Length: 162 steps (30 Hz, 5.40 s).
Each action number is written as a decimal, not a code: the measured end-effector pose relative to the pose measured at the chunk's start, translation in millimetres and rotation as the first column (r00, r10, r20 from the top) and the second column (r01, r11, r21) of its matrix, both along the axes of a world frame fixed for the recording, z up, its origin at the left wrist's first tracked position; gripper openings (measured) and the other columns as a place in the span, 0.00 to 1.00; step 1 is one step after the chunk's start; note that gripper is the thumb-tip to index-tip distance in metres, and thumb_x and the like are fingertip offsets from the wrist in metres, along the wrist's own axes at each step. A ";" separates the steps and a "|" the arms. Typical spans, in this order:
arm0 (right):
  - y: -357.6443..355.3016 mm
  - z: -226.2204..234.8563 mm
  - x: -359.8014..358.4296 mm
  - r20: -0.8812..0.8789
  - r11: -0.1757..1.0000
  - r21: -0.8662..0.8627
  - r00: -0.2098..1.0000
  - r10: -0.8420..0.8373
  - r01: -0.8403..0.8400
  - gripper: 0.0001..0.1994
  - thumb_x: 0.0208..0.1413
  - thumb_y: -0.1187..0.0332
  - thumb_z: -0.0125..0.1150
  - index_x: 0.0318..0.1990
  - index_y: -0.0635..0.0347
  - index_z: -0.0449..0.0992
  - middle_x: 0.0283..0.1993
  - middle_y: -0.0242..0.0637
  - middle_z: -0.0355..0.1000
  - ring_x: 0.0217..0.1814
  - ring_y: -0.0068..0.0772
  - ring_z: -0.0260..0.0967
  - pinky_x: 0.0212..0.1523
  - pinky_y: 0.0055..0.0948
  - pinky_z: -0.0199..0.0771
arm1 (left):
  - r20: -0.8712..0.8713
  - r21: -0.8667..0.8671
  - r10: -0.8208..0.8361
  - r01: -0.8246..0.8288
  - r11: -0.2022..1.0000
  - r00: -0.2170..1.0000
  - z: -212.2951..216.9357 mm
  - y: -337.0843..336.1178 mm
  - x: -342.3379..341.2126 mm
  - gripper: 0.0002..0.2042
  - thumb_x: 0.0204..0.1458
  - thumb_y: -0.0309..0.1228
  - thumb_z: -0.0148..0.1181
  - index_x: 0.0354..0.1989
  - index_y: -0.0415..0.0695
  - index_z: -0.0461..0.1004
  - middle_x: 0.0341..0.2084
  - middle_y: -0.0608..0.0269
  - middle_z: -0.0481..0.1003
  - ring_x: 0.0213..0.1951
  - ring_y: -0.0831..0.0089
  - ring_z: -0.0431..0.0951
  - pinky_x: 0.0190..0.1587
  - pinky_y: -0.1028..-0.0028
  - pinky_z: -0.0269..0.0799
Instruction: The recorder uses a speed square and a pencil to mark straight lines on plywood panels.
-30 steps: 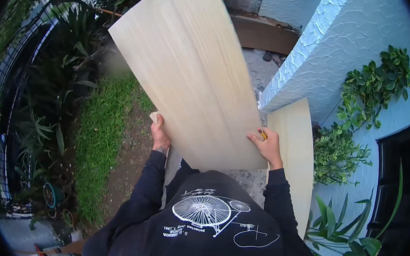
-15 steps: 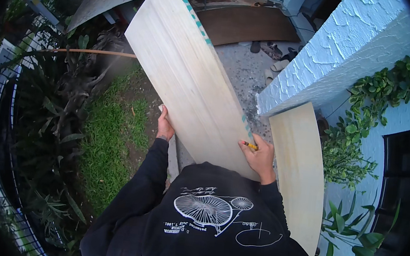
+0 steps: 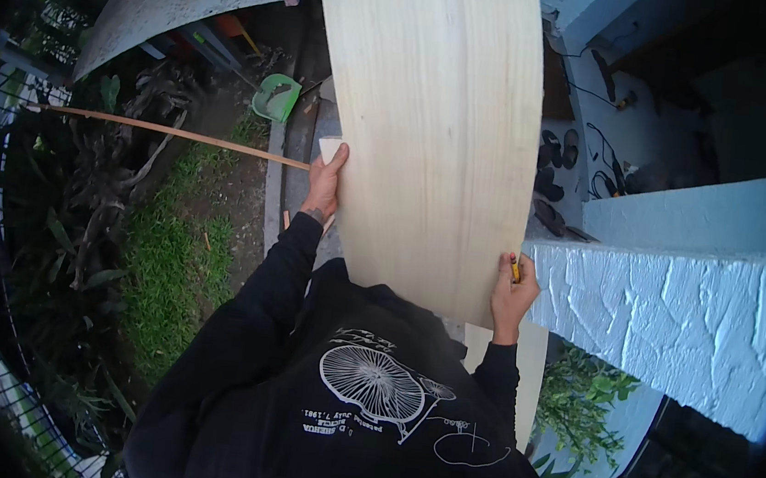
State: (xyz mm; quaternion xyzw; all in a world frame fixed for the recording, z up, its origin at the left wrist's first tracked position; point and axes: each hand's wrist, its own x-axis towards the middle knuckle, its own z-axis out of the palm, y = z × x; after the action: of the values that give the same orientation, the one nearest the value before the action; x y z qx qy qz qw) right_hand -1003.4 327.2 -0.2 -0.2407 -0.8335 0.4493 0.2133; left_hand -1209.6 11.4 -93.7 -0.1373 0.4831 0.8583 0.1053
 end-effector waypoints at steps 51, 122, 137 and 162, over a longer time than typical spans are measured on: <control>441.6 -408.3 -829.1 0.279 0.904 0.412 0.960 -0.008 -0.112 0.25 0.58 0.50 0.70 0.31 0.71 0.83 0.26 0.37 0.79 0.29 0.19 0.69 0.35 0.25 0.71 | 0.010 -0.407 0.030 -0.024 0.913 0.999 -443.9 375.8 -594.1 0.31 0.60 0.35 0.65 0.63 0.35 0.55 0.52 0.47 0.74 0.55 0.62 0.76 0.58 0.64 0.72; 295.3 -670.8 -844.2 0.513 0.447 -0.442 0.190 0.837 -0.778 0.08 0.51 0.70 0.67 0.28 0.63 0.73 0.23 0.32 0.70 0.26 0.26 0.68 0.31 0.31 0.68 | 0.125 -0.975 0.228 0.077 0.209 0.966 -626.6 145.8 -665.6 0.45 0.57 0.63 0.53 0.62 0.25 0.67 0.61 0.34 0.69 0.64 0.47 0.70 0.66 0.63 0.62; 472.1 -661.0 -810.9 0.746 0.713 -0.190 0.373 0.551 -0.674 0.12 0.46 0.73 0.67 0.38 0.72 0.78 0.29 0.35 0.74 0.32 0.28 0.70 0.36 0.33 0.71 | 0.043 -0.888 0.009 0.034 0.458 0.999 -631.5 362.8 -687.8 0.33 0.60 0.55 0.56 0.48 0.27 0.76 0.44 0.30 0.78 0.51 0.41 0.79 0.55 0.57 0.73; 511.7 -635.0 -809.4 0.748 0.655 0.418 0.648 0.146 -0.630 0.28 0.48 0.71 0.64 0.60 0.62 0.73 0.55 0.56 0.76 0.60 0.56 0.72 0.61 0.43 0.72 | 0.231 -0.922 -0.668 0.378 0.081 0.708 -632.4 372.8 -721.4 0.34 0.56 0.58 0.56 0.53 0.35 0.79 0.53 0.38 0.77 0.58 0.47 0.76 0.62 0.62 0.70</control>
State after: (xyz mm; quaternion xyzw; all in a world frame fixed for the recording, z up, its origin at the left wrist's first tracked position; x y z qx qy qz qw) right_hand -1812.7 838.9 -635.1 -0.0932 -0.9851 0.0546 -0.1337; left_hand -1931.0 384.3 -726.1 0.1228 0.9053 0.3237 0.2462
